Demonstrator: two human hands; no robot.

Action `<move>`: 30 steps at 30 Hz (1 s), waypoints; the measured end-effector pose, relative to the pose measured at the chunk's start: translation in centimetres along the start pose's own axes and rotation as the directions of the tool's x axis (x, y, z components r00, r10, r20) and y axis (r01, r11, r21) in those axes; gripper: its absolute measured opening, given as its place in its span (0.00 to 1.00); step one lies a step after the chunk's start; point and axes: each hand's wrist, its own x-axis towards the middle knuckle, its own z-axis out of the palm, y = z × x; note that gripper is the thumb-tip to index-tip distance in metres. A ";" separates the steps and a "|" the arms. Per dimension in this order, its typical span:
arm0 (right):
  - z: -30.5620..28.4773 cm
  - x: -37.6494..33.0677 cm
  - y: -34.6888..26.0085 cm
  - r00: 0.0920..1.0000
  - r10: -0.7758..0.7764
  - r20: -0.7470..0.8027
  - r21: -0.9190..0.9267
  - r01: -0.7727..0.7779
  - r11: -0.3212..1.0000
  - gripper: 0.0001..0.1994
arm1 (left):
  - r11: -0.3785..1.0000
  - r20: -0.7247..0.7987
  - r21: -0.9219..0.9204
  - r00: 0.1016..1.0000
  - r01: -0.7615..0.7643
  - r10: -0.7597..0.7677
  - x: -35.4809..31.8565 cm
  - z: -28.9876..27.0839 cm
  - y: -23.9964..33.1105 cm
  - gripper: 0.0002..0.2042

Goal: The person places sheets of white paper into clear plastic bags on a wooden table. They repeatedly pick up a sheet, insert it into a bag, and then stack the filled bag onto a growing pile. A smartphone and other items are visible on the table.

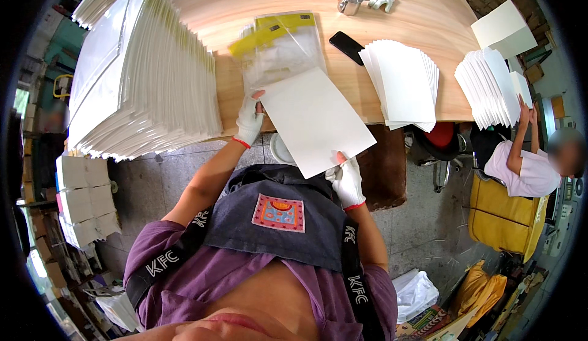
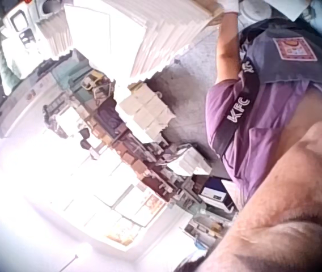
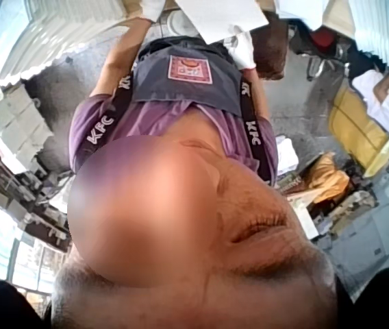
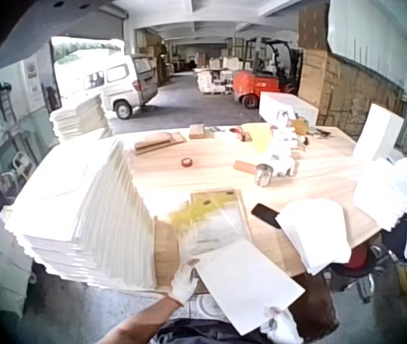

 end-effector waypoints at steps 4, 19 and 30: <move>-0.1 -0.4 0.9 0.998 0.009 0.063 0.046 -0.012 0.999 0.11 | 0.675 -0.187 -0.657 0.795 0.336 -0.577 -0.9 2.4 4.5 0.26; 2.6 0.4 3.7 0.985 0.169 0.019 -0.144 -0.164 0.976 0.14 | 0.075 0.592 -0.688 0.619 0.721 -0.516 -9.8 6.0 -0.8 0.10; 2.6 9.9 8.4 0.875 0.379 0.300 0.158 -0.438 0.885 0.20 | 0.205 0.689 -0.560 0.589 0.803 -0.422 -9.6 4.5 -0.2 0.12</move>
